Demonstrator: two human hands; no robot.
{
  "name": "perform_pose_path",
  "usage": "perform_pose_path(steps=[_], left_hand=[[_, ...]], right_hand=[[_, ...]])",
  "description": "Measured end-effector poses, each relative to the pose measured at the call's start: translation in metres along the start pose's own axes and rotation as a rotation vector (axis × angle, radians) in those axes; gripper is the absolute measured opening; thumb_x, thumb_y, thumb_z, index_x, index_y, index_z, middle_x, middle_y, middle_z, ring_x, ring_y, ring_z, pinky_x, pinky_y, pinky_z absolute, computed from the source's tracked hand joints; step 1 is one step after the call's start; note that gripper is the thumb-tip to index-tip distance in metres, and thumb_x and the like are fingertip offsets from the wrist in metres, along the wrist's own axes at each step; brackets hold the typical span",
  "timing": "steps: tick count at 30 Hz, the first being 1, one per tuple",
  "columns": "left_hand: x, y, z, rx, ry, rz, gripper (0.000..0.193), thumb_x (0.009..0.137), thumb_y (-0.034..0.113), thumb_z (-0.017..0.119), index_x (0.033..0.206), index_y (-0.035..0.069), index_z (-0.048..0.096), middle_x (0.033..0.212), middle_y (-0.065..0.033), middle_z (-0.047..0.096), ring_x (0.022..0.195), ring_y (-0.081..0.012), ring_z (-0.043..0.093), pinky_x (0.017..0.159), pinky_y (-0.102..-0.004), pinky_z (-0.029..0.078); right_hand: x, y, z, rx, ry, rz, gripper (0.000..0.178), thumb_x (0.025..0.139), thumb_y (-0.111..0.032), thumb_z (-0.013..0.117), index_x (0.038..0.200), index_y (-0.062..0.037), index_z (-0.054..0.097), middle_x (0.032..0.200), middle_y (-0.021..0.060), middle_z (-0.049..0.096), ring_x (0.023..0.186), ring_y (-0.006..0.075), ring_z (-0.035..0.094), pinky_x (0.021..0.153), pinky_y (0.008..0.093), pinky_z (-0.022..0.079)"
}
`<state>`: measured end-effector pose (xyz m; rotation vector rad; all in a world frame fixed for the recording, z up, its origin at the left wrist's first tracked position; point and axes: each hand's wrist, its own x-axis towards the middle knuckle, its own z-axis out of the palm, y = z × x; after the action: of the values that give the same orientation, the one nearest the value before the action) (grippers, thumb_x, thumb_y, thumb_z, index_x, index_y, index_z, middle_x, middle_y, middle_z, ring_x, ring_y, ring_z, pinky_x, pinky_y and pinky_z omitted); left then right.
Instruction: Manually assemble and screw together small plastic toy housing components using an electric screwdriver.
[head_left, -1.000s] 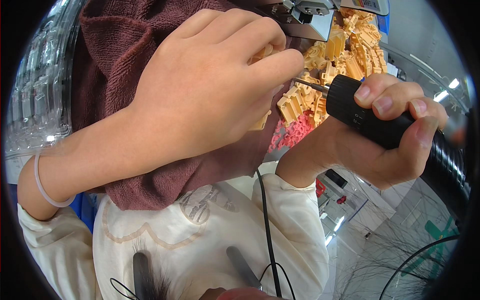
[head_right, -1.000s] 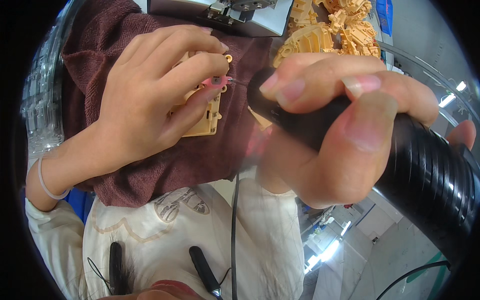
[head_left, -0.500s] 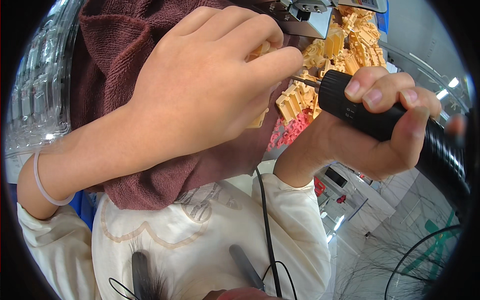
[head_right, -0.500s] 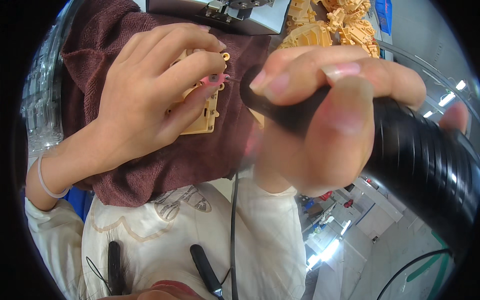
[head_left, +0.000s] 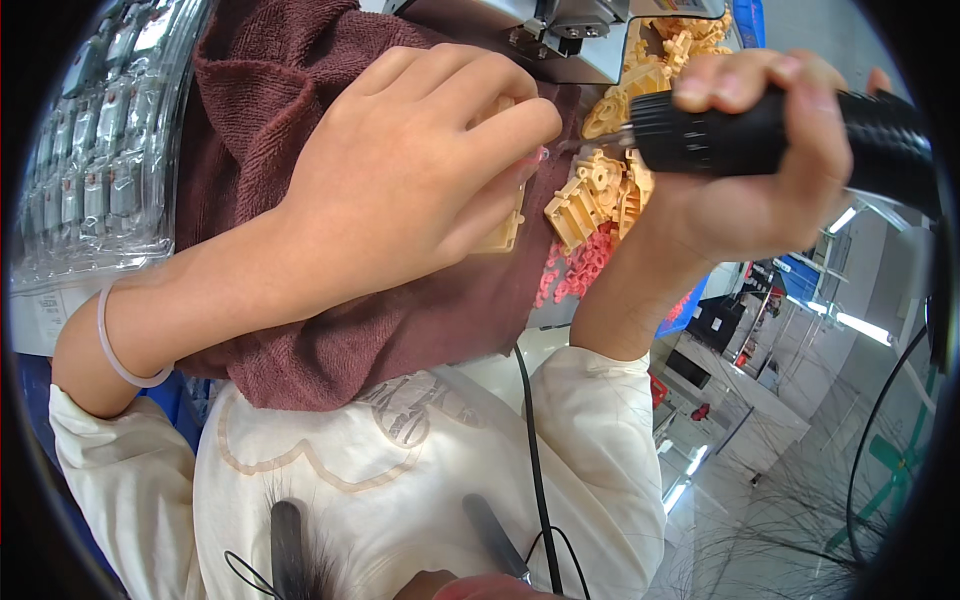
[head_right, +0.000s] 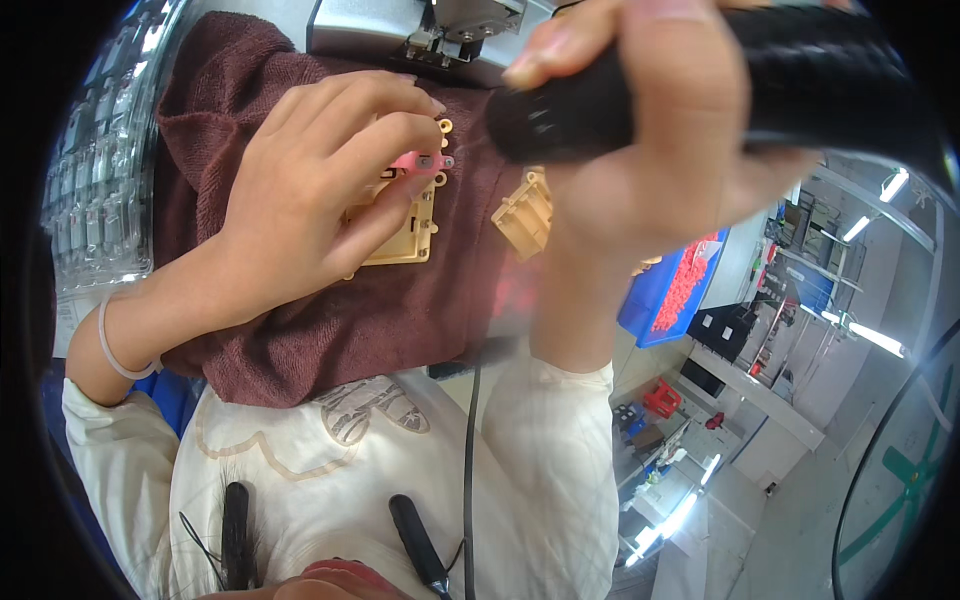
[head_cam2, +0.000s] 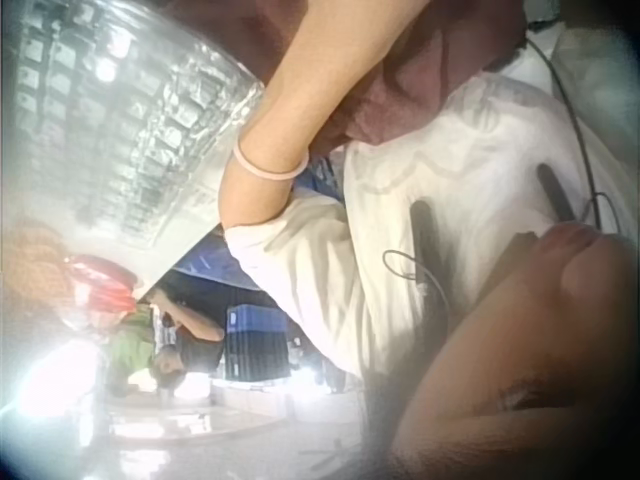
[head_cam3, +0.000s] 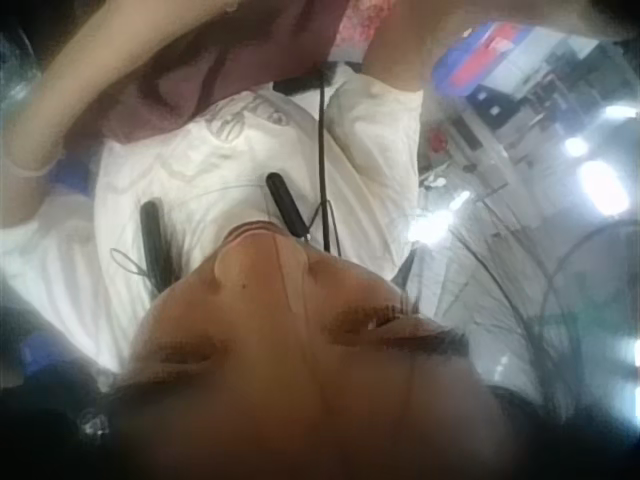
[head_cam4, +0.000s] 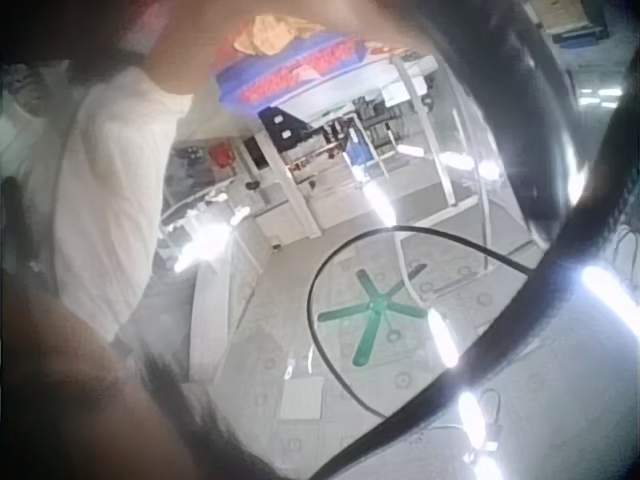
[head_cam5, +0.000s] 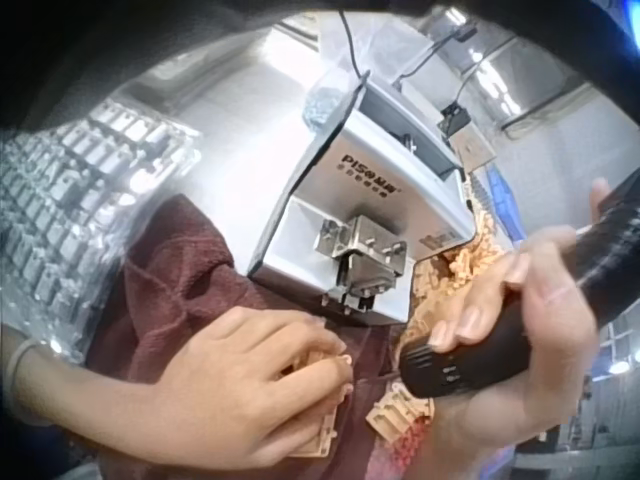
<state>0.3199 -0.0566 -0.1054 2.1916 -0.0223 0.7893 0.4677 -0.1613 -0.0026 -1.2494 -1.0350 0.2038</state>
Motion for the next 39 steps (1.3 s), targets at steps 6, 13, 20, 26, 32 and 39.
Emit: perform_pose_path(steps=[6,13,20,26,32,39], left_hand=[[0.001,0.0,0.0,-0.001,0.008,0.014,0.021,0.079,0.01,0.07,0.098,0.008,0.062,0.107,-0.0051,0.063,0.098,-0.0267,0.061,0.081,-0.0361,0.045],[0.0,0.0,0.002,-0.031,0.019,-0.013,0.023,0.077,0.01,0.071,0.098,0.008,0.062,0.107,-0.0048,0.063,0.099,-0.0266,0.061,0.081,-0.0359,0.046],[-0.001,0.0,0.003,-0.041,0.024,-0.01,0.026,0.075,0.009,0.072,0.099,0.009,0.062,0.107,-0.0048,0.063,0.1,-0.0266,0.061,0.081,-0.0359,0.046],[0.0,0.0,0.004,-0.037,0.043,0.005,0.026,0.075,0.009,0.072,0.099,0.008,0.062,0.107,-0.0048,0.062,0.099,-0.0259,0.06,0.081,-0.0361,0.045],[-0.001,-0.003,0.003,-0.023,0.032,0.009,0.024,0.078,0.011,0.069,0.101,0.009,0.061,0.108,-0.0048,0.061,0.102,-0.0247,0.059,0.082,-0.0361,0.044],[-0.003,-0.002,0.004,-0.011,0.041,0.006,0.022,0.08,0.012,0.069,0.1,0.009,0.06,0.107,-0.0044,0.06,0.103,-0.0248,0.059,0.083,-0.0364,0.044]], right_hand=[[0.018,0.006,0.021,-0.063,0.174,-0.065,0.02,0.086,-0.011,0.057,0.103,-0.0031,0.05,0.075,0.0098,0.056,0.059,0.0185,0.055,0.054,0.0338,0.049],[0.03,0.036,0.05,-0.272,0.369,-0.243,0.012,0.088,-0.013,0.062,0.083,-0.0041,0.055,0.062,0.0062,0.052,0.053,0.0137,0.053,0.051,0.026,0.047],[0.031,0.037,0.039,-0.233,0.061,-0.194,0.014,0.087,-0.014,0.063,0.083,-0.0039,0.054,0.065,0.006,0.052,0.054,0.0134,0.053,0.051,0.0249,0.046],[0.034,0.044,0.053,-0.203,0.245,-0.176,0.015,0.086,-0.011,0.063,0.082,-0.0017,0.053,0.065,0.0066,0.051,0.054,0.0135,0.052,0.05,0.0251,0.046],[0.026,0.04,0.064,-0.257,0.504,-0.189,0.013,0.086,-0.006,0.062,0.089,0.0002,0.051,0.064,0.0071,0.051,0.051,0.0149,0.052,0.046,0.0268,0.048],[0.015,0.038,0.047,-0.343,0.391,-0.215,0.021,0.087,-0.006,0.062,0.102,0.0,0.05,0.068,0.0106,0.056,0.053,0.0176,0.056,0.049,0.0283,0.051]])
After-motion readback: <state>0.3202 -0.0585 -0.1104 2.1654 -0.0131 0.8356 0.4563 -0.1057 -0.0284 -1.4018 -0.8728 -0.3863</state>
